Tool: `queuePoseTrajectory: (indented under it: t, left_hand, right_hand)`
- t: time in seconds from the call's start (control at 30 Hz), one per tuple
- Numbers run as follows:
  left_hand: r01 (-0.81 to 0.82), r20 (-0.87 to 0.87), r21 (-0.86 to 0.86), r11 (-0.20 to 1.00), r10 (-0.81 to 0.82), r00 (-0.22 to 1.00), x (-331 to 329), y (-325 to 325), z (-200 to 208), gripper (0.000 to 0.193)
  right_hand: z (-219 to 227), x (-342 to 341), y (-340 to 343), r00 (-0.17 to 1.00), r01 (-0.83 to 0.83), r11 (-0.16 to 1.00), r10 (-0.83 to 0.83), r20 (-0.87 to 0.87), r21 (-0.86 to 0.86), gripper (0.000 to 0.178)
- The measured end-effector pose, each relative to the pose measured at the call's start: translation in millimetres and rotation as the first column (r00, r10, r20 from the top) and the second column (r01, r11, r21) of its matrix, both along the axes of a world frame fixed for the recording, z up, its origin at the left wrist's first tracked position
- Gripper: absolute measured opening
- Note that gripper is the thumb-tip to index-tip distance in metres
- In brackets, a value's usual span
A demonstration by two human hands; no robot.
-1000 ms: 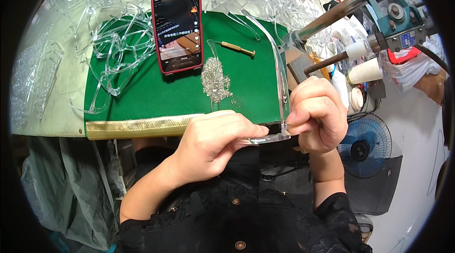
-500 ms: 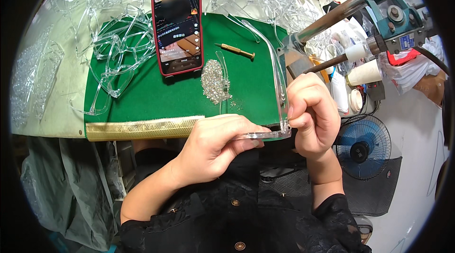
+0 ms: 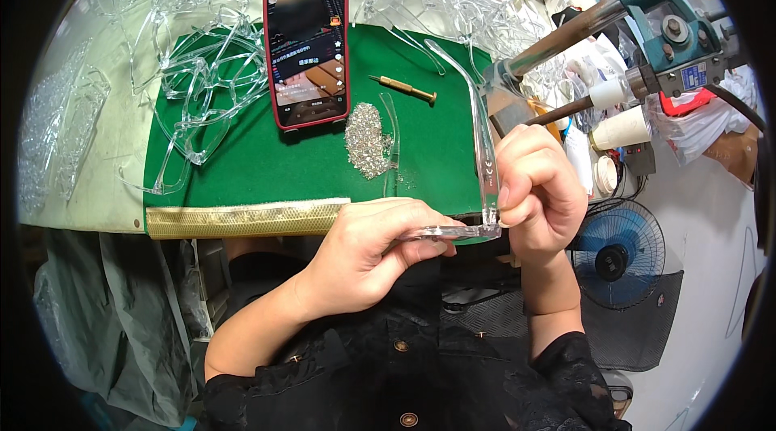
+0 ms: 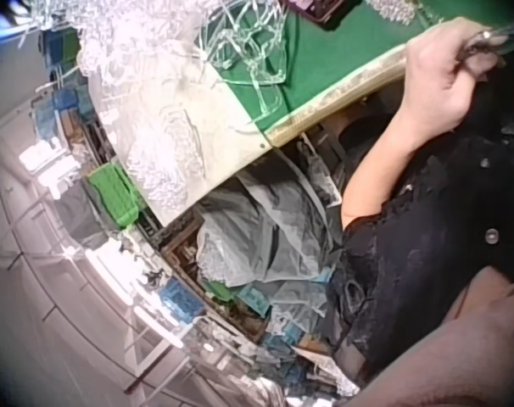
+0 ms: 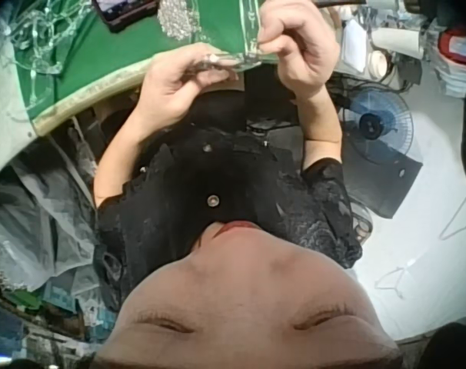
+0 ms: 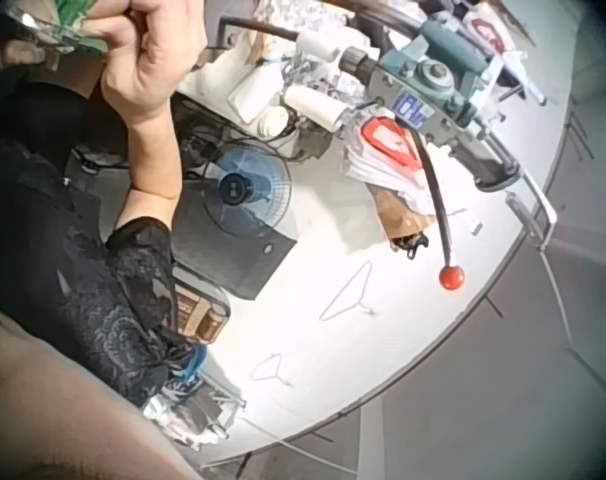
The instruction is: The person assembles eyeglasses by inserting small metal screws into the frame hinges using their fingers. They repeatedly pick up frames, insert screws, and place the finished units aside on a green work surface.
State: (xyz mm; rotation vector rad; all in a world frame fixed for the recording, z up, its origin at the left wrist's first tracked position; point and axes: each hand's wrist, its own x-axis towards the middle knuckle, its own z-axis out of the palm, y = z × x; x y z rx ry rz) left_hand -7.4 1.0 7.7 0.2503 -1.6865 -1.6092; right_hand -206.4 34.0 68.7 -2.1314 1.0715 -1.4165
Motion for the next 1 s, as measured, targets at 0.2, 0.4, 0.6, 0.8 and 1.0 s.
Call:
queuePoseTrajectory:
  t: [0.2, 0.4, 0.6, 0.8, 1.0]
  left_hand:
    - [0.006, -0.011, -0.012, 1.000, -0.006, 1.000, -0.3, -0.8, 1.1, 0.014]
    - [-0.015, -0.047, 0.002, 1.000, 0.015, 0.999, 0.1, -2.1, 0.9, 0.012]
    - [-0.020, -0.059, -0.032, 0.999, 0.019, 0.998, 1.1, -4.7, 2.7, 0.020]
    - [-0.019, -0.065, -0.014, 1.000, 0.018, 0.998, 0.7, -4.7, 2.5, 0.024]
    - [-0.003, -0.078, 0.022, 1.000, 0.004, 0.997, 0.6, -4.2, -2.2, 0.024]
  right_hand:
    - [5.4, -1.0, 1.0, 1.000, 0.004, 1.000, -0.004, 0.013, 0.008, 0.021]
    - [8.5, 1.4, 9.1, 0.974, 0.071, 0.966, -0.121, -0.192, -0.249, 0.032]
    - [17.0, 6.2, 16.2, 0.890, 0.148, 0.934, -0.269, -0.369, -0.325, 0.034]
    - [16.6, 5.6, 16.1, 0.847, 0.189, 0.910, -0.342, -0.407, -0.370, 0.035]
    - [14.5, 2.5, 9.7, 0.897, 0.162, 0.944, -0.262, -0.355, -0.288, 0.043]
